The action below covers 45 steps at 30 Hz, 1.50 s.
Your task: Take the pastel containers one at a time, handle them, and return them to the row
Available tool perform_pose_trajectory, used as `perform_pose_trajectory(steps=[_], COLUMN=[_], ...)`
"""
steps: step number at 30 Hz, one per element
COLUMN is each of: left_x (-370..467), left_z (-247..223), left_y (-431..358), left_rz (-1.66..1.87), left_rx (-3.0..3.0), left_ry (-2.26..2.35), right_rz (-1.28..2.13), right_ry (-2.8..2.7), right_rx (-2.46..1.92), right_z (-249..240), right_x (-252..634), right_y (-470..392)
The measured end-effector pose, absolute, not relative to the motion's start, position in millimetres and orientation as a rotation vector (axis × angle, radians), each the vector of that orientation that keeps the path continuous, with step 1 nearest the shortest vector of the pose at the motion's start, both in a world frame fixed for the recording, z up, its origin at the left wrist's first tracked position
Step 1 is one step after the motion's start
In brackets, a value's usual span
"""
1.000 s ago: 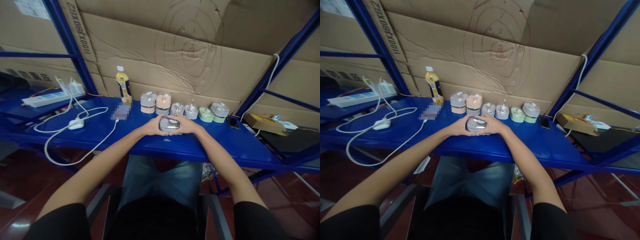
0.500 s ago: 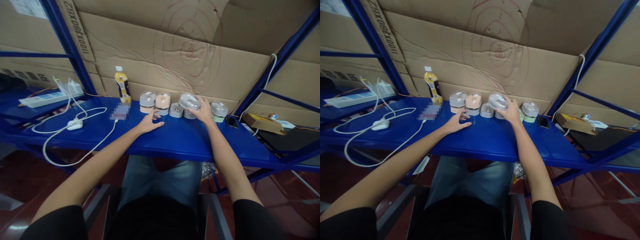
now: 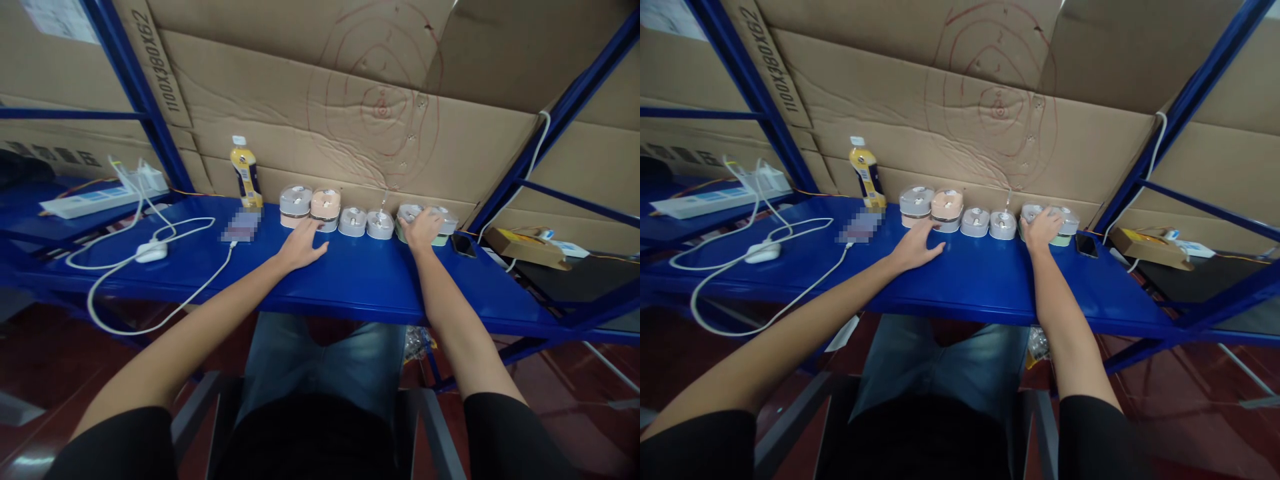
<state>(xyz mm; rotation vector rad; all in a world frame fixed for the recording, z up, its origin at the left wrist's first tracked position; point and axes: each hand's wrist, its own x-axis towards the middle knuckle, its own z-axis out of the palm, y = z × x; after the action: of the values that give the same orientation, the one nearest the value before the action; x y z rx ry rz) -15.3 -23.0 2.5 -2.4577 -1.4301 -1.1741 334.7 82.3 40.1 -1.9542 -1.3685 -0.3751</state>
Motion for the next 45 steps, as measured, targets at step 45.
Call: perform_pose_trajectory(steps=[45], left_x=[14], left_z=[38], left_y=[-25], left_rz=[-0.985], left_rx=[-2.565], left_ry=[-0.848], right_rz=[-0.349], right_ry=[-1.259], right_rx=[-1.485], right_z=[71], right_x=[375], right_y=[63])
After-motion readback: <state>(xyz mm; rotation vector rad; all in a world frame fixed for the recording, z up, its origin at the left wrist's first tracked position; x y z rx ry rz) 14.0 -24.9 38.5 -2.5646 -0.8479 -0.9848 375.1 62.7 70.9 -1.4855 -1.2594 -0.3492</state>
